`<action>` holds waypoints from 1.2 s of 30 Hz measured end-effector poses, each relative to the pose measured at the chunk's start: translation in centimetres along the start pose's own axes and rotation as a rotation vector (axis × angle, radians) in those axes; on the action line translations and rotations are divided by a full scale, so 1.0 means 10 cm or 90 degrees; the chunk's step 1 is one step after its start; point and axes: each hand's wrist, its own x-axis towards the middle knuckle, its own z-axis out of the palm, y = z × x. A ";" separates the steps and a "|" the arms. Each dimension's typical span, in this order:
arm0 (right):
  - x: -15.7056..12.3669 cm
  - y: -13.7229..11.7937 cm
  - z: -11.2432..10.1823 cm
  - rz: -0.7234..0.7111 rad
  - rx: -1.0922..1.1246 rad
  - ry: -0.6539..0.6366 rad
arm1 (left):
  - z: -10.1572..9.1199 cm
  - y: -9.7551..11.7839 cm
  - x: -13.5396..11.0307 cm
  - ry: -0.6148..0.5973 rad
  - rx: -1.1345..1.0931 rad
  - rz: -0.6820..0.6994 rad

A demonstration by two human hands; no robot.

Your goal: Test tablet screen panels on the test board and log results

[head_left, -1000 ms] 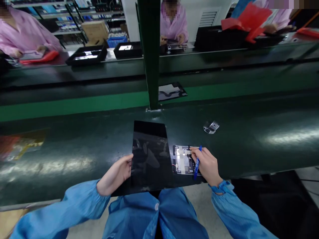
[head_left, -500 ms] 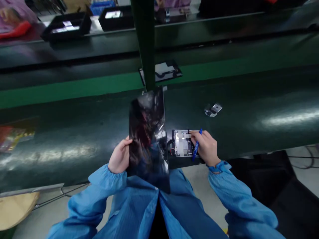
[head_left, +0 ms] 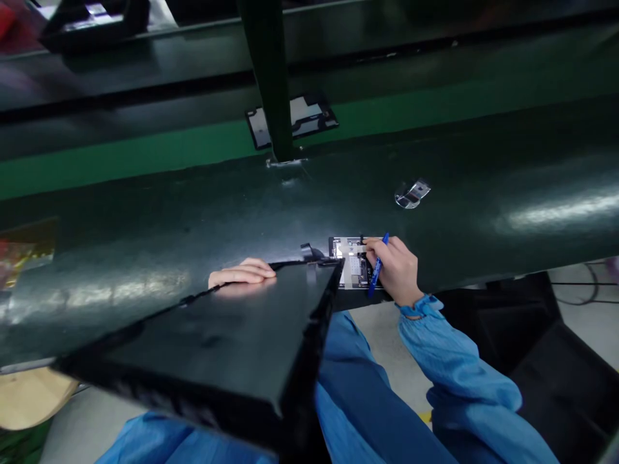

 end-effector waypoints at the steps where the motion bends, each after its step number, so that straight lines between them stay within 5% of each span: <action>1: 0.00 0.00 0.00 0.000 -0.003 0.001 | -0.02 -0.01 0.05 -0.042 0.007 0.064; 4: 0.00 0.01 0.01 -0.012 -0.005 0.009 | -0.02 0.04 0.14 -0.102 0.082 0.190; 9: 0.01 0.01 0.02 -0.019 -0.027 0.019 | 0.03 0.21 0.05 -0.122 0.192 0.104; 22: 0.02 0.00 0.02 -0.002 -0.018 0.009 | 0.01 0.36 -0.05 -0.186 0.211 0.065; 32: 0.01 0.00 0.04 0.023 0.002 0.001 | -0.17 0.75 0.19 -0.245 0.306 0.070; 36: 0.01 0.00 0.03 0.023 -0.005 -0.004 | -0.26 0.79 0.39 -0.351 0.279 0.101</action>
